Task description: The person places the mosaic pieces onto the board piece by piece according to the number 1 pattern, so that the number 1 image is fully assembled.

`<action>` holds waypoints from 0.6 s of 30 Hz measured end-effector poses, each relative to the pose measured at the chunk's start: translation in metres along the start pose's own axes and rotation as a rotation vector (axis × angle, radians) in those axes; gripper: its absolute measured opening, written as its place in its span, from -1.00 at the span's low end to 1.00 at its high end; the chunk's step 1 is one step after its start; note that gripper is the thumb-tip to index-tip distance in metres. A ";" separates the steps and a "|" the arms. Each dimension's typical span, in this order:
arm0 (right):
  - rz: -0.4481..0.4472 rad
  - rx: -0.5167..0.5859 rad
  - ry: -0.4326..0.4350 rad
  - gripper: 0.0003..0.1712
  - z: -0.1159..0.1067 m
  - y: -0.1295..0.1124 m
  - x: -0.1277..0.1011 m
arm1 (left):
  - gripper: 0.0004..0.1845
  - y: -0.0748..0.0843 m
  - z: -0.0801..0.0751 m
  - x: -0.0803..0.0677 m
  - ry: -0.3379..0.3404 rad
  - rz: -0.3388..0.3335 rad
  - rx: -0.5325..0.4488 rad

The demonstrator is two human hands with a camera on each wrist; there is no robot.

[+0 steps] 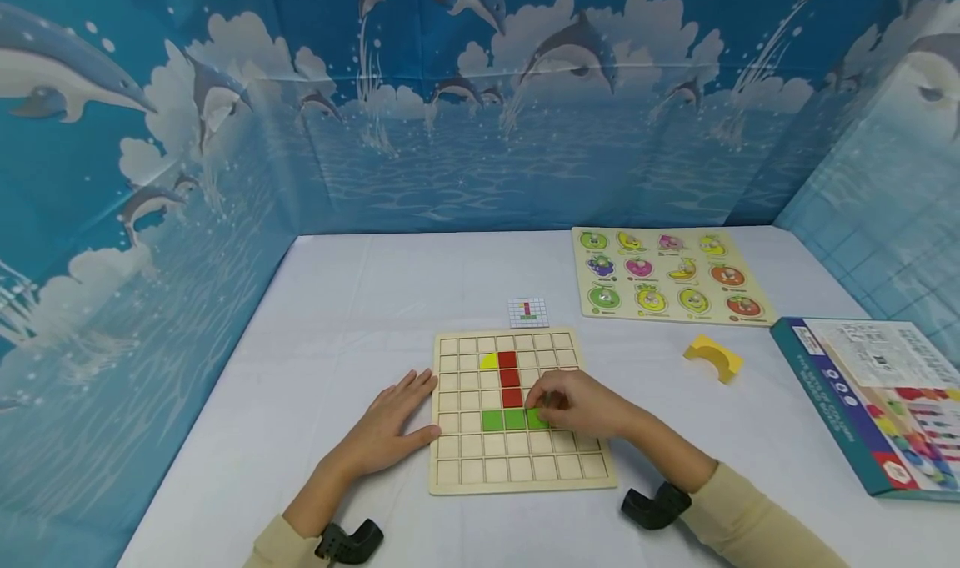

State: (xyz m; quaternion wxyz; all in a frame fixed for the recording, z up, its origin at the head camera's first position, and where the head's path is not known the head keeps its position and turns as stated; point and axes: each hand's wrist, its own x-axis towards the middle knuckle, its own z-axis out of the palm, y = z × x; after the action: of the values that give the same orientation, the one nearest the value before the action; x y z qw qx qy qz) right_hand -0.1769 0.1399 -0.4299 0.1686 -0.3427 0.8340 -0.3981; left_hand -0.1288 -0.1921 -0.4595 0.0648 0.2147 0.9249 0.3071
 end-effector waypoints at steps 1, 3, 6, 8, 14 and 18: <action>-0.005 -0.017 0.007 -0.83 0.000 0.000 0.000 | -0.19 0.000 0.000 0.000 -0.001 -0.001 0.001; -0.011 -0.045 0.020 -0.83 0.001 0.000 0.000 | -0.19 0.000 0.000 0.000 0.001 -0.001 0.006; -0.011 -0.074 0.027 -0.82 0.002 0.002 0.000 | -0.19 0.000 0.000 0.000 0.005 0.000 0.016; -0.010 -0.082 0.030 -0.83 0.002 0.003 -0.001 | -0.19 0.000 0.000 0.001 0.009 0.007 0.017; 0.010 -0.067 0.058 -0.83 0.001 0.005 -0.004 | -0.20 0.002 0.000 0.001 0.006 0.010 0.010; 0.037 -0.036 0.105 -0.85 -0.008 0.008 -0.013 | -0.20 0.002 -0.001 0.002 -0.005 0.003 0.017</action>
State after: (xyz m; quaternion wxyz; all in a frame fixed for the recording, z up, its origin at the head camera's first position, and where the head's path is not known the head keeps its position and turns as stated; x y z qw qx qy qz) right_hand -0.1758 0.1566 -0.4308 0.1255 -0.3088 0.8551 -0.3972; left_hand -0.1297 -0.1900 -0.4576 0.0650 0.2176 0.9269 0.2988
